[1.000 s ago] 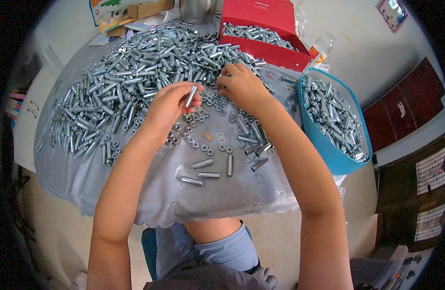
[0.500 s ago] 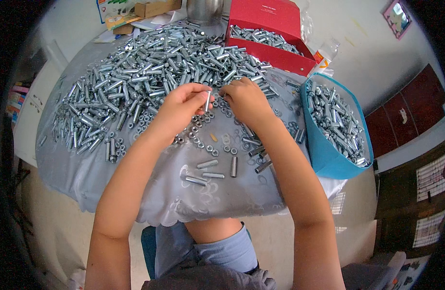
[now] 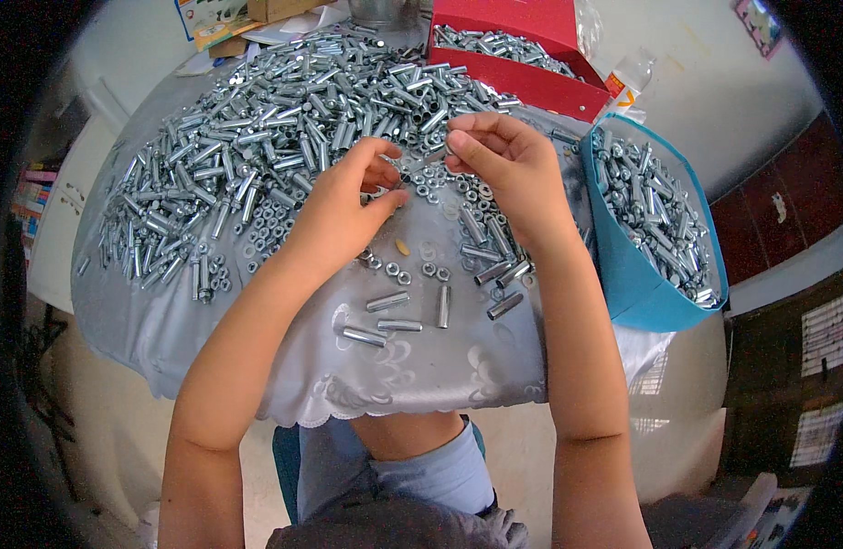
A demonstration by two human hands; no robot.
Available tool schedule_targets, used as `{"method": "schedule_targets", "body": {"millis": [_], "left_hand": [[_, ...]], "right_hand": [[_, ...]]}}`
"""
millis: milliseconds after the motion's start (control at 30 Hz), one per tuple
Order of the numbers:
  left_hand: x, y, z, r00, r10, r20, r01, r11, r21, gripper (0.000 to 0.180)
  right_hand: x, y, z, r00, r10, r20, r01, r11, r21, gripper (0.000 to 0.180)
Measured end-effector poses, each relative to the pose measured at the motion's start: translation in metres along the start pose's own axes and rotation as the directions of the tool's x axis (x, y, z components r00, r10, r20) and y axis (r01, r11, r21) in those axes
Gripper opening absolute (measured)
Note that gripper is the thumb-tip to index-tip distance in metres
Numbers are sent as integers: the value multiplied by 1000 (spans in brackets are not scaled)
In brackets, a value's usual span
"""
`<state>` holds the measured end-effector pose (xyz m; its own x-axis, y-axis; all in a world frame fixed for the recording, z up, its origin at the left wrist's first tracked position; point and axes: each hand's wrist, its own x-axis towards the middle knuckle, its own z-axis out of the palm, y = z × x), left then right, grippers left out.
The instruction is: The person sits at a table covered with a white cloth and assembles metal fasteners by hand. They pick up cylindrical metal pins and small washers, sliding the washers onto the pins one by one. The person places the assembled units on the table surface in front of them.
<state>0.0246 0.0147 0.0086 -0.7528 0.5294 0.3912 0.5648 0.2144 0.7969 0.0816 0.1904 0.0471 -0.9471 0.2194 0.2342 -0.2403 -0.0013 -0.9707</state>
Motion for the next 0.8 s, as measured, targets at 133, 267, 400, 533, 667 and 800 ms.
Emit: {"method": "schedule_targets", "body": {"millis": [133, 267, 400, 533, 667, 800], "left_hand": [[-1, 4, 1, 1000, -23, 21, 23, 1000, -4, 36], [-2, 4, 2, 1000, 16, 11, -16, 1000, -11, 36], [-1, 7, 4, 998, 48, 34, -44, 993, -109, 38], [0, 9, 2, 997, 68, -25, -70, 988, -135, 38], [5, 10, -2, 997, -36, -64, 2, 883, -470, 38], [8, 14, -8, 989, -146, -21, 105, 796, -596, 30]], "right_hand": [[-2, -1, 2, 999, 16, 48, -18, 1000, 26, 19], [-4, 0, 5, 998, 6, 66, -4, 1000, -31, 19], [-5, 4, 10, 997, -8, 79, 12, 999, -46, 21], [-6, 5, 14, 997, -65, 49, 73, 980, -184, 24], [-4, 5, 11, 997, 24, 74, -6, 971, -240, 26], [-8, 5, 12, 978, 75, 193, -22, 964, -263, 24]]}}
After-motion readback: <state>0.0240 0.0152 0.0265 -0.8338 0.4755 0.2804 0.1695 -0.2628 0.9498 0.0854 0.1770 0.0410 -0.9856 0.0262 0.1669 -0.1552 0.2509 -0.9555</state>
